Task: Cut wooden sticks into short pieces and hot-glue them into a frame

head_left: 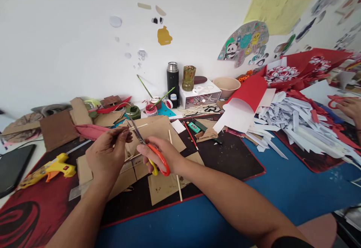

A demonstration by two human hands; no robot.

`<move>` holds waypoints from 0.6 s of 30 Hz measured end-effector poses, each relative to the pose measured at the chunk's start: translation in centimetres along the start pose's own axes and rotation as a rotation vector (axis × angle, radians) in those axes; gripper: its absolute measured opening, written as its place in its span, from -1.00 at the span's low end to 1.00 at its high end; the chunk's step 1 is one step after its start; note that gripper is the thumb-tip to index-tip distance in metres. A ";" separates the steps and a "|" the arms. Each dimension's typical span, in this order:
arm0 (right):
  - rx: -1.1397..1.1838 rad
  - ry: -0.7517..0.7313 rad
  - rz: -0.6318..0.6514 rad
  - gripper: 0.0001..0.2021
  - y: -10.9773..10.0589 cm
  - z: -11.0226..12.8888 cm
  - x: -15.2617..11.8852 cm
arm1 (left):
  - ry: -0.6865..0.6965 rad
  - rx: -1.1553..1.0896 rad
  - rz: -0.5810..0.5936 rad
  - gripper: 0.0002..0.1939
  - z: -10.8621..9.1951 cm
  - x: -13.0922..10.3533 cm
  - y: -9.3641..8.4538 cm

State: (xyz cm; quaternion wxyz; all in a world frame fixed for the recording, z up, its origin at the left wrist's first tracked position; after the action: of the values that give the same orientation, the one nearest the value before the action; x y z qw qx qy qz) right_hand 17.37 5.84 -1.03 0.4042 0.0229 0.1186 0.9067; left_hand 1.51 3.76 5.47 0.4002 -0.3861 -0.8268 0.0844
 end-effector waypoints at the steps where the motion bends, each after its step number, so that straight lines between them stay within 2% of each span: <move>1: -0.016 -0.002 -0.005 -0.53 -0.1 0.0 0.0 | 0.008 0.004 0.000 -0.71 -0.1 0.0 0.0; 12: 0.009 0.003 -0.029 -0.55 -0.4 -1.1 0.3 | 0.020 0.040 -0.016 -0.72 -0.2 -0.3 -0.1; 18: -0.010 -0.017 -0.026 -0.52 -0.4 -0.3 0.0 | 0.072 0.078 -0.038 -0.74 -0.1 -0.5 -0.2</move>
State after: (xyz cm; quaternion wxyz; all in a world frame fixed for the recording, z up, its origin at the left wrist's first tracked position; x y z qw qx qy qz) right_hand 17.60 6.04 -1.37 0.4171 0.0269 0.1110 0.9017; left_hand 1.64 3.28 5.30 0.4459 -0.3570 -0.8153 0.0951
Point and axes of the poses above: each hand's wrist, its own x-axis towards the middle knuckle, its own y-axis out of the palm, z = x × y, the point moved 10 cm from there along x, towards the middle knuckle, and after that the axes turned 2 degrees about x, right-handed, at the moved point
